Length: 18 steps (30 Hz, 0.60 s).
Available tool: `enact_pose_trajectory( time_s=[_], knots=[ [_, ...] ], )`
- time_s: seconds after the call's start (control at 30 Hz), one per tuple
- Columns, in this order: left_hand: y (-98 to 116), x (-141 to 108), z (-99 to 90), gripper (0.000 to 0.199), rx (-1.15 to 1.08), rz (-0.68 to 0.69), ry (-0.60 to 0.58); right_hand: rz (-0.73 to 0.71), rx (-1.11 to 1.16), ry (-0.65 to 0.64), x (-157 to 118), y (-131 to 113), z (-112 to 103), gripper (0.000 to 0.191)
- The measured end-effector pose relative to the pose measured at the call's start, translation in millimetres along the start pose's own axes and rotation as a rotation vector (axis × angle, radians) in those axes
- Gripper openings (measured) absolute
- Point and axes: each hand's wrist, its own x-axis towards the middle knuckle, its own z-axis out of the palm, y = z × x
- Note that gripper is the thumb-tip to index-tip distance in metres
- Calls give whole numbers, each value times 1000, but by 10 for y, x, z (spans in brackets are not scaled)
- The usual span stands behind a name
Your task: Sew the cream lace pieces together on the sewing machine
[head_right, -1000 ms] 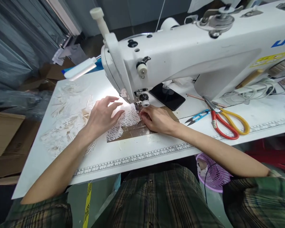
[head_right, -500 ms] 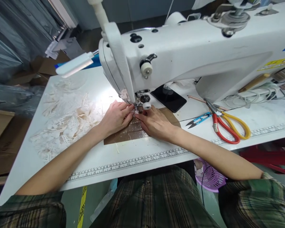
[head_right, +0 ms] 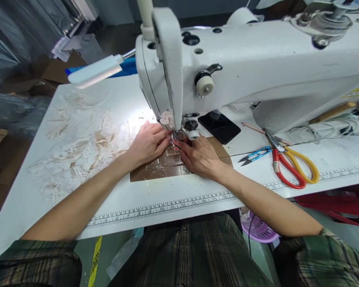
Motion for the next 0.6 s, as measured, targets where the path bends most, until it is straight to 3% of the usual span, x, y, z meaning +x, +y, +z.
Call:
enact_pose_trajectory(
  time_s=[0.13,0.23,0.33,0.6],
  knots=[
    [-8,-31,29,23,8,24,129,-12,12,9,-30,14,0,40],
    [-38,-57,49,21,-50,188,211,-2,62,21,-57,30,-7,39],
    [-60,-70,55,24,-109,281,201,33,154,20,-85,49,-22,35],
    [-7,-73,-12,27,-124,167,67,202,311,30,-109,18,-97,29]
  ],
)
